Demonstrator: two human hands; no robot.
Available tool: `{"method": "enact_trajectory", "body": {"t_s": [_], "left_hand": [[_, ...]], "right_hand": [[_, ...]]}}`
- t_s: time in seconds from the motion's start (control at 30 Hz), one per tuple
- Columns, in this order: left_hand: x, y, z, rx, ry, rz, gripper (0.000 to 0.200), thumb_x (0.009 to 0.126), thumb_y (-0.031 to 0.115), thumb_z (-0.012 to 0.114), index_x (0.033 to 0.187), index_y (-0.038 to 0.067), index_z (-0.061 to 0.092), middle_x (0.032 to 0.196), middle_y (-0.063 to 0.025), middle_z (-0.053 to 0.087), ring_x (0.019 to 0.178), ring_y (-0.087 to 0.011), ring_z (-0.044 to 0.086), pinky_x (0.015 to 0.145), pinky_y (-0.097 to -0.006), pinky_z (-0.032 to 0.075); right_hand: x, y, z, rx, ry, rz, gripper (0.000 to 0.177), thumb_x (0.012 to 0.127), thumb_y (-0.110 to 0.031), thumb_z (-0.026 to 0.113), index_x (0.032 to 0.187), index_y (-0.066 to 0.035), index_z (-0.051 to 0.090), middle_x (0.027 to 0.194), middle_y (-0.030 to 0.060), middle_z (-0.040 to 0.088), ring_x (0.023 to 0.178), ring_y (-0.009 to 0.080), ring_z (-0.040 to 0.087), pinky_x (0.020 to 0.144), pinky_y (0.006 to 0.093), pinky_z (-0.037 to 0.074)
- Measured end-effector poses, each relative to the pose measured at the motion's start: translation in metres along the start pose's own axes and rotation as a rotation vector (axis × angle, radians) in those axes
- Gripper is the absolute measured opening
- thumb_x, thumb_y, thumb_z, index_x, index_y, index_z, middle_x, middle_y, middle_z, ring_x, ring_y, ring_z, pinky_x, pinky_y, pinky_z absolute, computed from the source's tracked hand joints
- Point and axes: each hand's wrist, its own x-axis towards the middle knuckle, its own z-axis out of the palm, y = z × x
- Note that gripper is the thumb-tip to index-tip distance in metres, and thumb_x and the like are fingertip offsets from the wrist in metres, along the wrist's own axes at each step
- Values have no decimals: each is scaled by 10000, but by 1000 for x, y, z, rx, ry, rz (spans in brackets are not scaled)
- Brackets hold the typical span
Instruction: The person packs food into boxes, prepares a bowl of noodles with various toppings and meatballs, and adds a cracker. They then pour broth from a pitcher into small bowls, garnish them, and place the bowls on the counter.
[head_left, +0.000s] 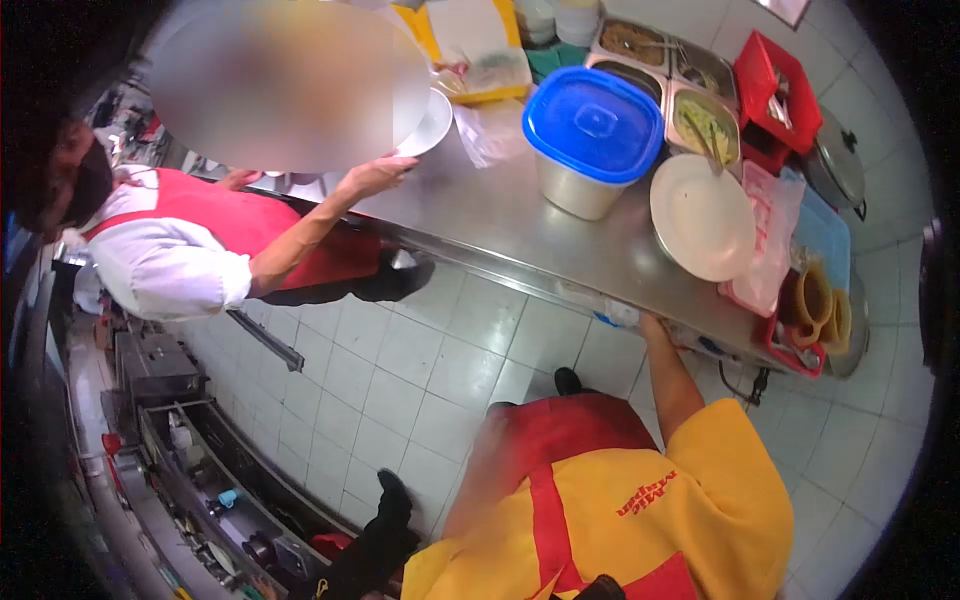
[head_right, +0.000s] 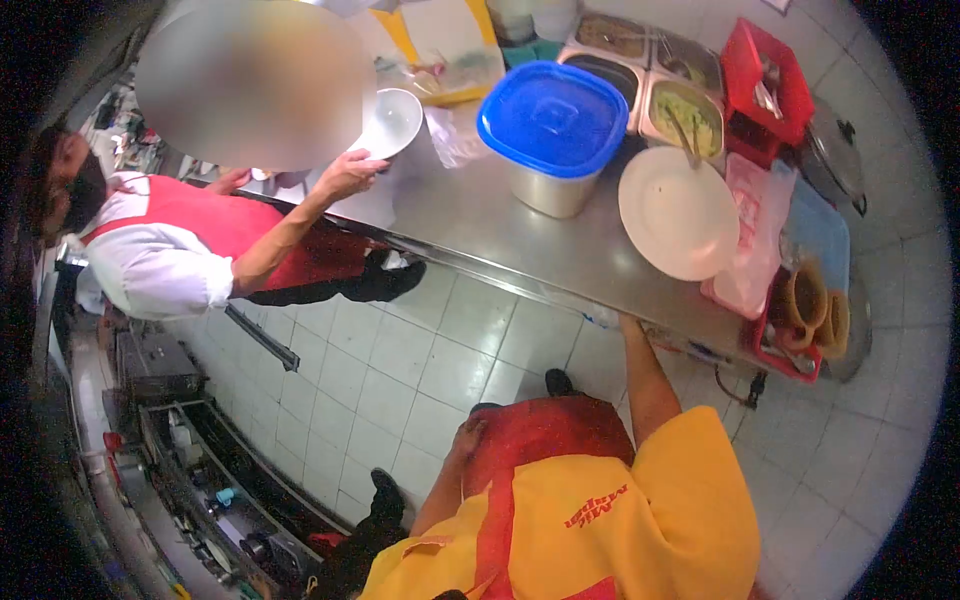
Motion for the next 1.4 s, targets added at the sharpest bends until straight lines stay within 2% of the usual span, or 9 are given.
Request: {"method": "enact_trajectory", "body": {"t_s": [0.1, 0.17, 0.27, 0.33, 0.63, 0.87, 0.9, 1.2, 1.4], "left_hand": [[15, 10, -10, 67, 34, -13, 489, 889, 409, 479, 1195, 35, 552, 1162, -215, 581, 1116, -333, 536, 943, -377, 415], [30, 18, -24, 3, 18, -54, 451, 893, 376, 485, 1191, 46, 559, 1114, -194, 611, 1068, -300, 567, 920, -363, 427], [42, 41, -42, -157, 88, 55, 381, 878, 301, 521, 1189, 87, 568, 1031, -142, 646, 953, -246, 610, 874, -348, 451], [63, 41, -51, -15, 157, 224, 415, 856, 301, 551, 1222, 106, 543, 1078, -142, 629, 946, -255, 619, 851, -364, 476], [185, 61, -117, 39, 181, 193, 457, 819, 271, 611, 1230, 89, 530, 1115, -145, 613, 952, -272, 618, 845, -372, 488], [238, -34, -228, 197, 148, 117, 498, 790, 247, 658, 1237, 76, 519, 1144, -148, 599, 957, -285, 617, 841, -378, 496], [254, -64, -250, 265, 153, 531, 604, 685, 116, 752, 1231, 38, 504, 1159, -148, 590, 927, -294, 622, 789, -387, 526], [258, -88, -352, 221, -135, -111, 492, 629, -55, 426, 1076, 48, 603, 958, -183, 646, 947, -233, 612, 607, -373, 528], [279, -80, -310, 352, -27, 397, 398, 684, 1, 499, 1060, 62, 616, 997, -140, 630, 913, -272, 591, 779, -358, 480]], "right_hand": [[31, 51, 40, 190, -99, 182, 463, 870, -351, 577, 1149, 15, 524, 1165, 169, 535, 995, 252, 548, 870, 306, 421], [-73, -29, -6, 498, 150, -430, 339, 910, -299, 539, 1039, 13, 568, 945, 116, 594, 860, 197, 550, 792, 293, 441], [-117, -8, -21, 283, -462, -593, 195, 933, -216, 533, 920, -29, 586, 830, 53, 582, 704, 123, 525, 653, 260, 441], [-131, -2, -8, 657, -971, -212, 133, 915, -152, 538, 963, -35, 576, 877, 48, 589, 711, 125, 548, 645, 257, 458], [-181, -209, 20, 231, -1471, -311, 229, 906, -130, 455, 1089, -43, 561, 962, 17, 607, 757, 83, 550, 648, 231, 457], [-202, -365, 107, 524, -1438, -630, 77, 894, -63, 501, 918, -9, 552, 754, 16, 521, 633, 85, 493, 576, 247, 442], [-201, -380, 118, 465, -1389, -598, 81, 903, -59, 491, 920, -5, 550, 741, 18, 524, 606, 89, 486, 575, 242, 441], [-209, -421, 128, 470, -1119, -294, 177, 898, -131, 462, 1031, -29, 518, 832, 54, 606, 697, 107, 586, 595, 239, 492], [-197, -437, 137, 455, -924, -148, 178, 893, -200, 495, 971, -42, 518, 721, 11, 544, 579, 91, 506, 501, 231, 428]]}}
